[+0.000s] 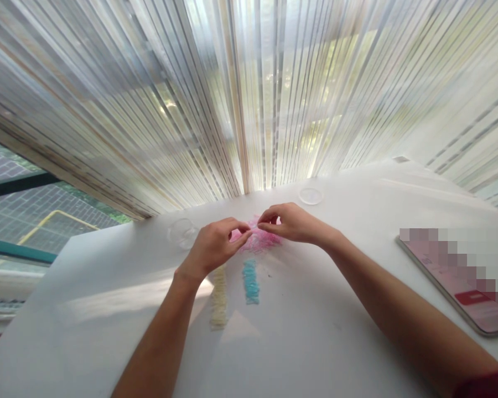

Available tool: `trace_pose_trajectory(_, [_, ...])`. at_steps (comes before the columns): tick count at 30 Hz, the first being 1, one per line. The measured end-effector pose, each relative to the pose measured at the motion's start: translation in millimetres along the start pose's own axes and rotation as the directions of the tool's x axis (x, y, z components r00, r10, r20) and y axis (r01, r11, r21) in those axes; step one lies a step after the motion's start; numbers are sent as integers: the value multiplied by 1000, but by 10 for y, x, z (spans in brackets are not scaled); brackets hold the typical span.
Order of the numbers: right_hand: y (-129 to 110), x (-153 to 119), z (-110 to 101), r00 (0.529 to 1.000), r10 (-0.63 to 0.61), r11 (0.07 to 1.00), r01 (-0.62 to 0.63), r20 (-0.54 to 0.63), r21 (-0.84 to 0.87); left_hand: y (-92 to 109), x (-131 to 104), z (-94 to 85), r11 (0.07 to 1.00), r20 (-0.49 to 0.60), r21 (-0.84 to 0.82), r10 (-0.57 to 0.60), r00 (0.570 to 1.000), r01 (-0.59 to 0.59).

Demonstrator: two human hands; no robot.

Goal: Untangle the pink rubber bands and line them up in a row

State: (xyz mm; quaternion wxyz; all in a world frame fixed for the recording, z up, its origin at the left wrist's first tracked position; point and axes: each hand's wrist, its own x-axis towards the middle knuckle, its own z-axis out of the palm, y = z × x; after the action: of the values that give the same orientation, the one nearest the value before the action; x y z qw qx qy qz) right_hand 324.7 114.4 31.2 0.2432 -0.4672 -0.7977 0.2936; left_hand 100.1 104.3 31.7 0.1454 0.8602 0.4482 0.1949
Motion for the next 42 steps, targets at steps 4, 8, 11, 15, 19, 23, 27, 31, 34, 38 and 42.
trace_pose_trajectory(4, [-8, -4, -9, 1000, -1, 1000, 1, 0, 22, 5, 0, -2, 1000, -20, 7, 6, 1000, -6])
trace_pose_trajectory(8, [-7, -2, -11, 1000, -13, 1000, 14, -10, 26, 5, 1, 3, 999, -52, 39, -11, 999, 13])
trace_pose_trajectory(11, [-8, 2, 2, 1000, -19, 999, 20, -18, 26, 3, 3, 3, 998, -83, 59, -29, 996, 34])
trace_pose_trajectory(15, [-13, 12, 27, 1000, -30, 999, 30, -5, 37, 3, 7, -4, 999, -99, 12, -34, 995, 35])
trace_pose_trajectory(19, [11, 20, 28, 1000, -29, 999, 29, -3, 23, 6, 11, -15, 1000, -122, -8, -29, 992, 29])
trace_pose_trajectory(23, [83, 25, 23, 999, 13, 998, -15, -37, -54, -1, 15, -23, 998, -143, 30, -41, 989, 46])
trace_pose_trajectory(27, [126, 25, 60, 999, 47, 977, -48, -12, -208, -12, 14, -22, 996, -154, 61, -51, 987, 61])
trace_pose_trajectory(31, [108, 21, 117, 997, 78, 956, -71, 13, -286, -11, 9, -23, 994, -154, 86, -59, 986, 73])
trace_pose_trajectory(34, [93, 22, 145, 995, 100, 943, -92, 9, -319, -11, 7, -31, 991, -165, 100, -68, 984, 85])
trace_pose_trajectory(38, [94, 27, 156, 994, 107, 934, -100, 0, -342, -22, 7, -41, 991, -182, 102, -61, 981, 81])
trace_pose_trajectory(42, [100, 25, 126, 994, 109, 941, -109, -19, -321, -27, 9, -45, 992, -191, 90, -70, 979, 88])
